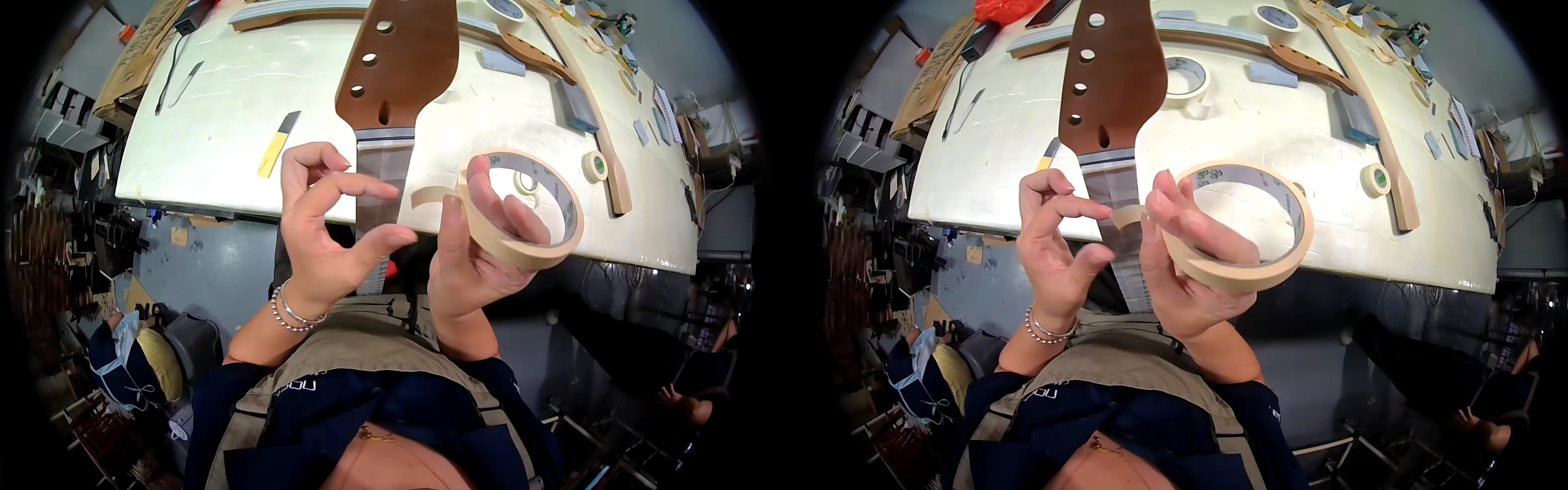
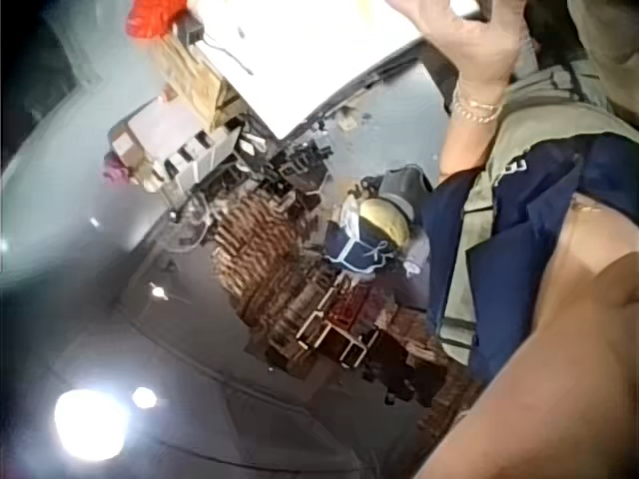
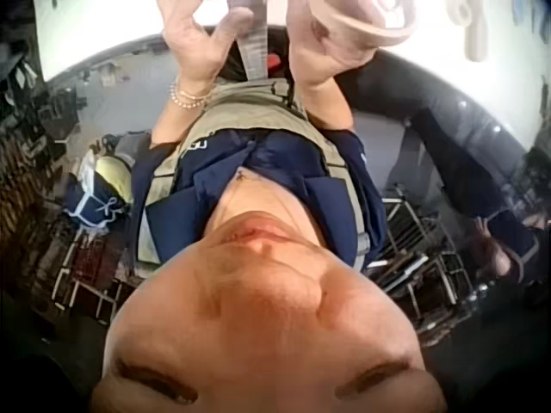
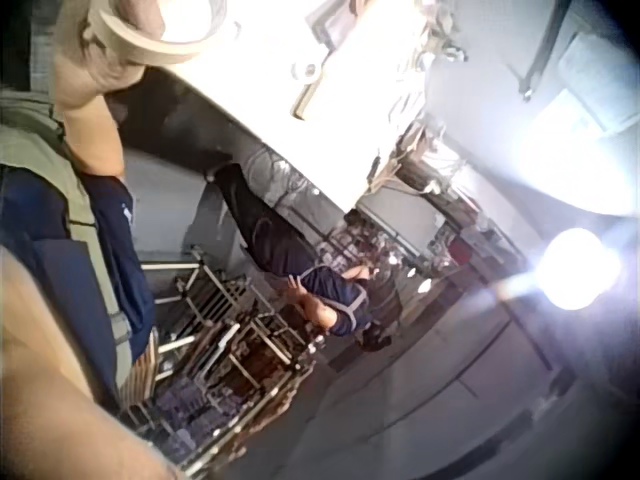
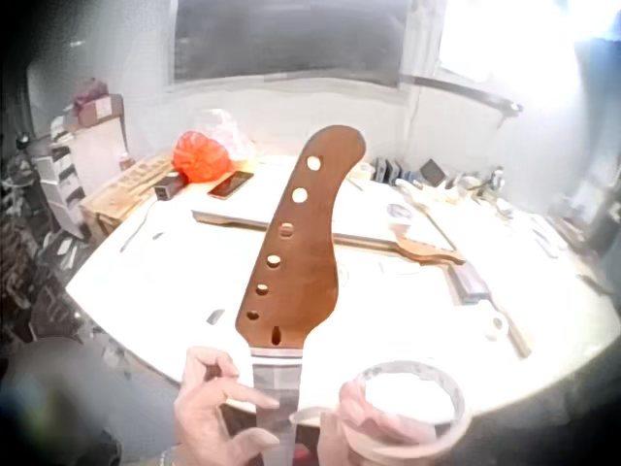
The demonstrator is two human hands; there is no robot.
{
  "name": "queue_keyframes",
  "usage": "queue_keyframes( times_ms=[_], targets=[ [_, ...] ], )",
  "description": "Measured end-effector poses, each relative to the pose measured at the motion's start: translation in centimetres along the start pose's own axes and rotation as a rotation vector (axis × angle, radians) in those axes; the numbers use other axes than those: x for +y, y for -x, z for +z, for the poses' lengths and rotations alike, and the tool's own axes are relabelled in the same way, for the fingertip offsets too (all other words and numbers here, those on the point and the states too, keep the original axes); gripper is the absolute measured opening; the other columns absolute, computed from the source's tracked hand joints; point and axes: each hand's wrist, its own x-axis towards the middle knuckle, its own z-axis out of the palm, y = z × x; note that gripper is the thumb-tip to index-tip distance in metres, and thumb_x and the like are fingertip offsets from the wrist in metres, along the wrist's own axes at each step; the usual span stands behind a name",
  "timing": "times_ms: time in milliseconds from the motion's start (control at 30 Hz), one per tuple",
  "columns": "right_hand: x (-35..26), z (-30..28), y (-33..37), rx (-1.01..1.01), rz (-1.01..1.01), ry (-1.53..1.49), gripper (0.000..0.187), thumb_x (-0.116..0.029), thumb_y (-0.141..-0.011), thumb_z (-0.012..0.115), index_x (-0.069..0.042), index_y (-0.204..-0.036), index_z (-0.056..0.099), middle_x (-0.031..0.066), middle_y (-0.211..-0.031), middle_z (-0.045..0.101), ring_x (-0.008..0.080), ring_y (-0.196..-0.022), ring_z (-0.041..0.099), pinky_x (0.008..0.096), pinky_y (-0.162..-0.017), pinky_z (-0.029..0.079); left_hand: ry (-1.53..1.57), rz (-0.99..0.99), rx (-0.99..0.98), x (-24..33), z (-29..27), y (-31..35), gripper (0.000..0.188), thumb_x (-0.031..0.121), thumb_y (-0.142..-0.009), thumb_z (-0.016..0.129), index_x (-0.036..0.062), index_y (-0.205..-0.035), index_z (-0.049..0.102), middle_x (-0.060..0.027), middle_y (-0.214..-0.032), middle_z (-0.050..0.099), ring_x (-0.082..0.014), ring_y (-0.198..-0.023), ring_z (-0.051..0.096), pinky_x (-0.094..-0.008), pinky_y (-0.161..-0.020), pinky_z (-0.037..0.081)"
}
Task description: The person applies masking tape to a wooden guitar neck on a workbench. They use a utility knife to cut the tape and smooth it down with their fingers. The person repeatedly aligns the neck, applies tape, and trims the edges, occasionally lifting the neck to inspect the work.
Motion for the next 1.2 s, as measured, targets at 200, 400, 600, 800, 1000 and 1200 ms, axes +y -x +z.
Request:
queue_keyframes(
  times_ms=[200, 400, 600, 800, 1000, 1200],
  targets=[
    [-0.2, 0.6, 0.6, -0.03, 0.109, -0.313, 0.03, 0.001, -0.081, 0.062, -0.005, -0.109, 0.053, 0.0119, -0.103, 0.065, 0.0333, -0.108, 0.057, 0.0464, -0.099, 0.041, 0.197, -0.158, -0.003, 0.1, 0.8, 0.4, 0.018, 0.018, -0.068, 0.079, 0.0077, -0.073, 0.066, -0.0046, -0.094, 0.039, -0.014, -0.085, 0.041, -0.0234, -0.075, 0.035],
    [1.9, -1.9, -2.5, -0.166, -0.009, 0.22, 0.036, -0.018, -0.074, 0.071, -0.013, -0.109, 0.063, 0.0058, -0.098, 0.066, 0.0302, -0.109, 0.054, 0.0508, -0.11, 0.014, 0.447, -0.382, -0.043, -0.2, -1.2, -0.7, 0.011, 0.01, -0.071, 0.075, 0.0038, -0.071, 0.066, -0.0032, -0.09, 0.041, -0.0123, -0.088, 0.04, -0.0242, -0.083, 0.03],
    [3.7, -1.7, -4.2, -0.2, -0.213, 0.787, 0.045, -0.013, -0.071, 0.073, -0.01, -0.114, 0.061, -0.0024, -0.091, 0.068, 0.018, -0.105, 0.055, 0.0478, -0.112, 0.008, 0.468, -0.521, 0.008, -1.1, -0.9, -2.4, 0.014, 0.015, -0.074, 0.073, 0.0034, -0.07, 0.066, 0.0, -0.083, 0.042, -0.0095, -0.079, 0.039, -0.0232, -0.075, 0.032],
    [3.9, -1.7, -4.3, -0.223, -0.212, 0.826, 0.049, -0.011, -0.073, 0.071, -0.004, -0.119, 0.057, 0.0, -0.086, 0.069, 0.0179, -0.098, 0.059, 0.0468, -0.11, 0.016, 0.449, -0.501, 0.017, -1.3, -0.5, -2.6, 0.016, 0.017, -0.074, 0.074, 0.0034, -0.068, 0.066, 0.001, -0.078, 0.043, -0.0094, -0.076, 0.039, -0.0229, -0.071, 0.032],
    [4.3, -1.6, -4.2, -0.21, -0.199, 0.809, 0.048, -0.01, -0.073, 0.071, -0.005, -0.119, 0.057, -0.0002, -0.084, 0.069, 0.0178, -0.095, 0.059, 0.0457, -0.11, 0.016, 0.455, -0.523, 0.028, -1.2, -0.4, -2.7, 0.016, 0.015, -0.073, 0.075, 0.0028, -0.067, 0.066, 0.0004, -0.075, 0.045, -0.0096, -0.075, 0.04, -0.023, -0.071, 0.033],
    [4.3, -1.6, -4.3, -0.214, -0.212, 0.812, 0.048, -0.009, -0.073, 0.07, -0.006, -0.118, 0.057, -0.0007, -0.084, 0.069, 0.0176, -0.094, 0.06, 0.0447, -0.111, 0.015, 0.446, -0.569, 0.012, -0.9, -0.5, -2.9, 0.017, 0.015, -0.074, 0.074, 0.0024, -0.067, 0.065, 0.0004, -0.076, 0.045, -0.009, -0.075, 0.04, -0.0228, -0.071, 0.032]
  ],
)
